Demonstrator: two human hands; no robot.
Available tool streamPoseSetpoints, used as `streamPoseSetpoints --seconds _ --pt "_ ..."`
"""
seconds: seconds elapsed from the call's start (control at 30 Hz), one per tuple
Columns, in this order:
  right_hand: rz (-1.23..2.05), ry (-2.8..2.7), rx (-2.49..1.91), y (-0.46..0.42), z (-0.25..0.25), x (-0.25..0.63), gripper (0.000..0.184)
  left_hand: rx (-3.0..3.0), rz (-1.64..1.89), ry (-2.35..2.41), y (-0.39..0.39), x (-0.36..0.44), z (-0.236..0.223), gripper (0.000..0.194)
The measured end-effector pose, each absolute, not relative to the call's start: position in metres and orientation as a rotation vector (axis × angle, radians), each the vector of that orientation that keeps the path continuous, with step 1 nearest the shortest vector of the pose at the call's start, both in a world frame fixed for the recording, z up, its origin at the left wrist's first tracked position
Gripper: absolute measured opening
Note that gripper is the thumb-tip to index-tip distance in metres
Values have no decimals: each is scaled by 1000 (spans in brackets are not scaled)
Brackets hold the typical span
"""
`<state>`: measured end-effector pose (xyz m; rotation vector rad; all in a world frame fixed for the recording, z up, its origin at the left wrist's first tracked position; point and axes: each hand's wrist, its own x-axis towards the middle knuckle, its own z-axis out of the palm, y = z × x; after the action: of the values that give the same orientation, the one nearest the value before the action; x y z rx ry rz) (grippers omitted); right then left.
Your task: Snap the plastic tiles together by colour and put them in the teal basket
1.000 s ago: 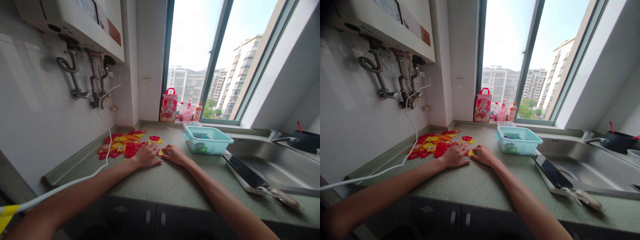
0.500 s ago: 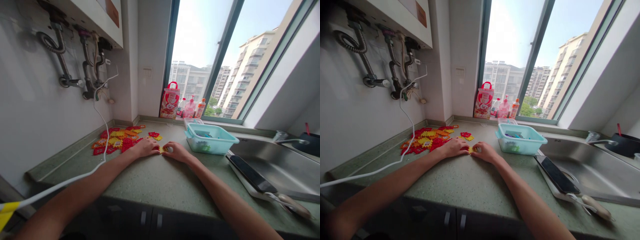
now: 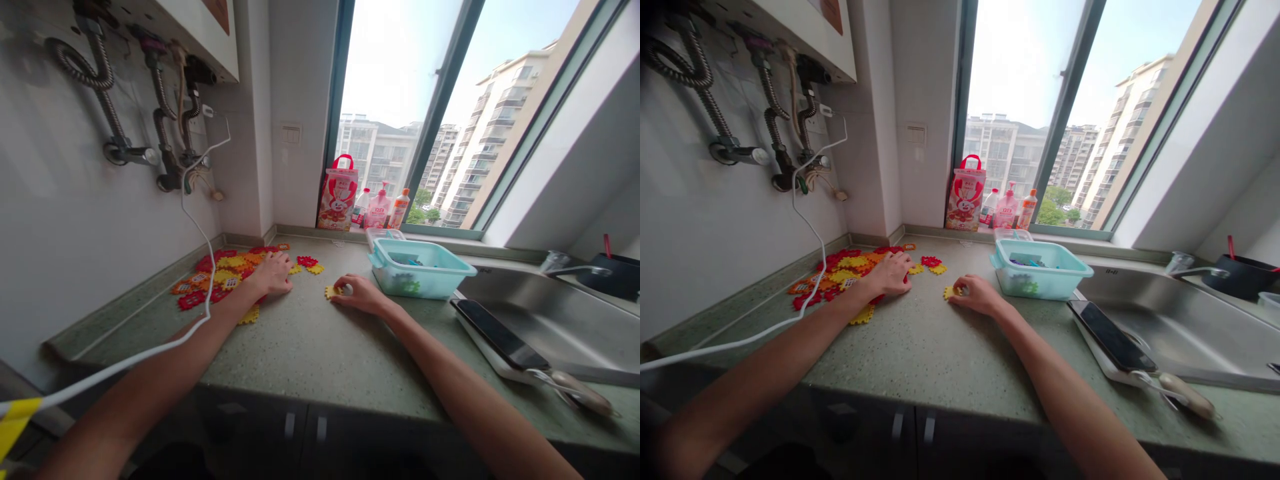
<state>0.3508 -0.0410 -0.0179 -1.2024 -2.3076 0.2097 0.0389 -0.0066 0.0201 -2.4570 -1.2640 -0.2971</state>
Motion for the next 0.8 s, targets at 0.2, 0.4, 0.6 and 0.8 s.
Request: streamPoseSetpoints --seconds 0.2,0.4,0.6,0.8 --pt "163 -2256 -1251 -44 -16 352 27 -2584 -292 -1187 -16 53 21 23" --pt "175 -2196 -1160 -43 -18 352 28 -2907 -470 -805 -34 74 17 19" --pt "188 -2160 -1077 -46 -19 342 29 -2882 -556 -695 -40 76 27 24" --pt "239 -2277 -1114 -48 -22 336 23 -2733 -386 -1246 -26 38 58 18"
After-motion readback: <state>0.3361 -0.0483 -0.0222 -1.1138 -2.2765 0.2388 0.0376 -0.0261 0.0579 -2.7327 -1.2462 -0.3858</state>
